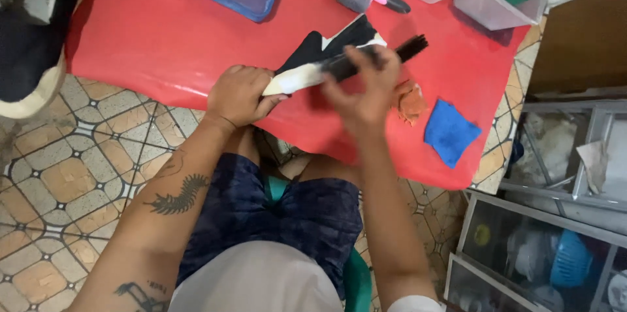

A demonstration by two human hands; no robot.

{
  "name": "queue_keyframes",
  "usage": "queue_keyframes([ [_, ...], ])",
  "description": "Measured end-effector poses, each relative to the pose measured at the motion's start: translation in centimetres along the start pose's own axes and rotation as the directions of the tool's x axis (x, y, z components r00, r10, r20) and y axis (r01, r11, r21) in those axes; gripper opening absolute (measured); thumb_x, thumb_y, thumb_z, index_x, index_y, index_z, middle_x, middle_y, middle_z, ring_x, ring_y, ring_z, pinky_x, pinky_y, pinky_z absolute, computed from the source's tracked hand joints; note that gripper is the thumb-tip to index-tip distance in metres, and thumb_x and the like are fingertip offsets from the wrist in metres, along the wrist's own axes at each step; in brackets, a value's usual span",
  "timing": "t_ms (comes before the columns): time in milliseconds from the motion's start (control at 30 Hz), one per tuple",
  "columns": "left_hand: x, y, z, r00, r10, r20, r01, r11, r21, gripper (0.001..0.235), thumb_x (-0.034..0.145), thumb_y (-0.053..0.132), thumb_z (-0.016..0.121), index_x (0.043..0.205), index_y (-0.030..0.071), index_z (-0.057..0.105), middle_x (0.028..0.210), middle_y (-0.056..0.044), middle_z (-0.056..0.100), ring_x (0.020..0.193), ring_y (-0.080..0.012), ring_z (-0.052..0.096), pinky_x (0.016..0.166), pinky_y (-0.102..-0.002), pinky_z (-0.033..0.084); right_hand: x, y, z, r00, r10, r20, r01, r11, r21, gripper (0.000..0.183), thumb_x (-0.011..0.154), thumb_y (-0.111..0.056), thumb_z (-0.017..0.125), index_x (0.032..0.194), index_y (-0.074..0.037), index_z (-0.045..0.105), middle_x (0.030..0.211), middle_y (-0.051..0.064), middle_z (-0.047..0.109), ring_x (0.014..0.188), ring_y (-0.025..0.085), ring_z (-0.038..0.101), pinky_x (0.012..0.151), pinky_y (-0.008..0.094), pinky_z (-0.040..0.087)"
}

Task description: The person cleans a black and white slip-on shoe using a brush and a cloth. They scrub the white sole and black upper with the brush, then wipe the shoe with a cloth. The person repeats the scrubbing and wiping process on different parts of the shoe.

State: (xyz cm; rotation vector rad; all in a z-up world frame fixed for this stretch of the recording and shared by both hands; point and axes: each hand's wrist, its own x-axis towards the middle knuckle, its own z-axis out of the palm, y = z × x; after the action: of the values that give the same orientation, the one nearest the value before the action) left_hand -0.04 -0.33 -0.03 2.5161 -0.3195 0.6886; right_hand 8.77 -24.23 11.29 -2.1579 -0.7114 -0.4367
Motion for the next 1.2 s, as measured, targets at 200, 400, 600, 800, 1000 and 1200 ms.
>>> queue_keyframes([
  [200,-0.3,-0.6,0.2,0.999,0.024,-0.045,-0.024,1.000,0.005,0.050,0.103,0.058,0.058,0.109,0.009,0.063,0.088,-0.009,0.064,0.082,-0.0284,0.068,0.078,-0.044,0.054,0.1,-0.9,0.6,0.993,-0.118,-0.008,0.118,0.993,-0.024,0.058,0.074,-0.028,0.100,0.124,-0.017,0.073,0.130,0.020,0.048,0.120,0.042,0.057,0.108,0.050,0.046],
  [400,-0.5,-1.0,0.9,0.999,0.014,-0.052,-0.013,1.000,0.021,0.049,0.100,0.059,0.061,0.107,0.011,0.066,0.086,-0.007,0.066,0.081,-0.0266,0.070,0.080,-0.044,0.054,-1.9,-4.4,2.5,0.969,-0.216,-0.122,0.170,0.936,-0.308,0.064,0.069,-0.035,0.100,0.125,-0.017,0.074,0.133,0.026,0.050,0.119,0.045,0.058,0.104,0.050,0.051],
  [600,-1.1,-1.3,1.9,0.993,0.030,-0.114,-0.029,1.000,0.010,0.047,0.101,0.058,0.060,0.108,0.011,0.064,0.087,-0.008,0.064,0.083,-0.0273,0.069,0.077,-0.044,0.054,-2.1,-4.0,2.4,0.963,-0.239,-0.127,0.203,0.948,-0.245,0.061,0.071,-0.030,0.100,0.123,-0.012,0.075,0.133,0.029,0.051,0.118,0.047,0.057,0.102,0.054,0.049],
  [800,-1.7,-2.4,2.9,0.998,0.058,-0.034,-0.056,0.997,0.051,0.051,0.096,0.061,0.061,0.111,0.012,0.062,0.090,-0.006,0.063,0.089,-0.0264,0.071,0.078,-0.043,0.053,-2.3,-7.0,4.0,0.948,-0.318,0.010,0.309,0.913,-0.267,0.066,0.066,-0.038,0.095,0.124,-0.019,0.073,0.122,0.030,0.055,0.112,0.049,0.060,0.094,0.059,0.050],
  [1000,-0.5,-0.6,0.3,1.000,-0.010,-0.021,0.010,1.000,0.014,0.044,0.100,0.056,0.061,0.107,0.013,0.064,0.084,-0.003,0.064,0.082,-0.0228,0.069,0.079,-0.040,0.053,-2.0,-5.9,3.9,0.952,-0.243,-0.186,0.152,0.903,-0.403,0.060,0.074,-0.045,0.091,0.124,-0.018,0.074,0.128,0.025,0.052,0.115,0.046,0.059,0.094,0.054,0.050],
  [1200,-0.9,-1.4,1.0,1.000,0.008,-0.002,-0.008,0.999,0.032,0.041,0.094,0.051,0.064,0.106,0.013,0.063,0.086,-0.006,0.065,0.082,-0.0245,0.070,0.079,-0.042,0.052,-2.7,-4.8,5.1,0.954,-0.288,-0.082,0.254,0.923,-0.290,0.068,0.065,-0.035,0.097,0.127,-0.020,0.072,0.122,0.029,0.056,0.109,0.049,0.062,0.093,0.058,0.053],
])
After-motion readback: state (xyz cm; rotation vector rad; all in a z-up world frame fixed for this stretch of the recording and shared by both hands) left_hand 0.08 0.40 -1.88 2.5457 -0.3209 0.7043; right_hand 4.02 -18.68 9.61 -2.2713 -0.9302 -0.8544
